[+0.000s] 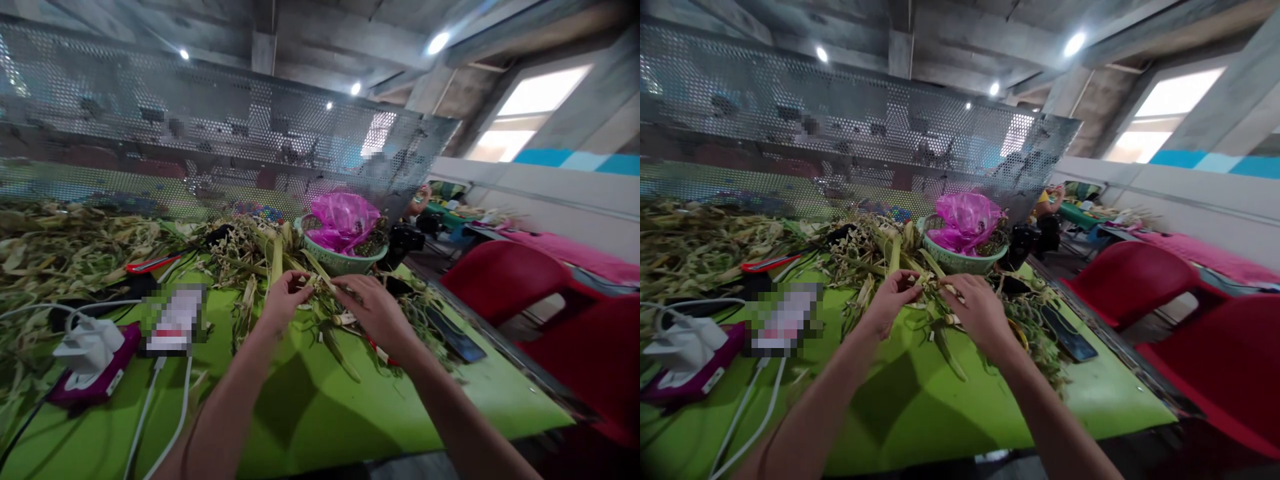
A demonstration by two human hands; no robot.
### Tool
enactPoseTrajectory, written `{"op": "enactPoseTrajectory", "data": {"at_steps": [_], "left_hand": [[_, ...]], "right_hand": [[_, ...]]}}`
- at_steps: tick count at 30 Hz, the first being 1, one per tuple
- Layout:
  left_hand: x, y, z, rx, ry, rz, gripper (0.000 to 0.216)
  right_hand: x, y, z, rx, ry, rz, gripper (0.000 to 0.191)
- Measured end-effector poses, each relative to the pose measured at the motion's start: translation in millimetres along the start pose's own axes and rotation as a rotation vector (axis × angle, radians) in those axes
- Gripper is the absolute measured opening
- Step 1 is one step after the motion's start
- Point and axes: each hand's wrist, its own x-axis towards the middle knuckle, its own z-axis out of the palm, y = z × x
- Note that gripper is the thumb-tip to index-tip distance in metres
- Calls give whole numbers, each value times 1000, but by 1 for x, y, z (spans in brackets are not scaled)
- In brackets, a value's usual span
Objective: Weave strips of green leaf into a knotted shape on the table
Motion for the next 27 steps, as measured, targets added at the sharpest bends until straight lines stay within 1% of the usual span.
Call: {"op": "enactPoseTrajectory", "data": {"at_steps": [2,4,6,9,11,13,17,20,24,27], "left_hand": [[1,0,-1,-14,-21,9,30],[3,1,-3,-48,-8,0,33],[4,3,-5,-95,27,-33,38],[4,6,-7,-114,59,-129,40],[3,6,-7,-55,54,-191,35],[2,4,-6,24,33,-220,32],[3,-1,-3,68,14,-196,34],[4,-4,-2,71,33,-175,31],[5,-5,-3,172,93,-120,22],[4,-3,-2,215,95,-111,17]], "right_hand": [[12,0,16,124,-113,49,28],[21,5,32,274,-167,91,30],[25,11,46,415,-142,125,29],[26,18,58,576,-54,171,29],[25,21,62,667,-28,191,28],[22,23,64,727,-17,194,27],[17,27,64,719,-17,177,26],[14,29,63,621,-12,161,24],[12,32,65,484,-35,132,23],[11,31,67,521,-67,161,26]]}}
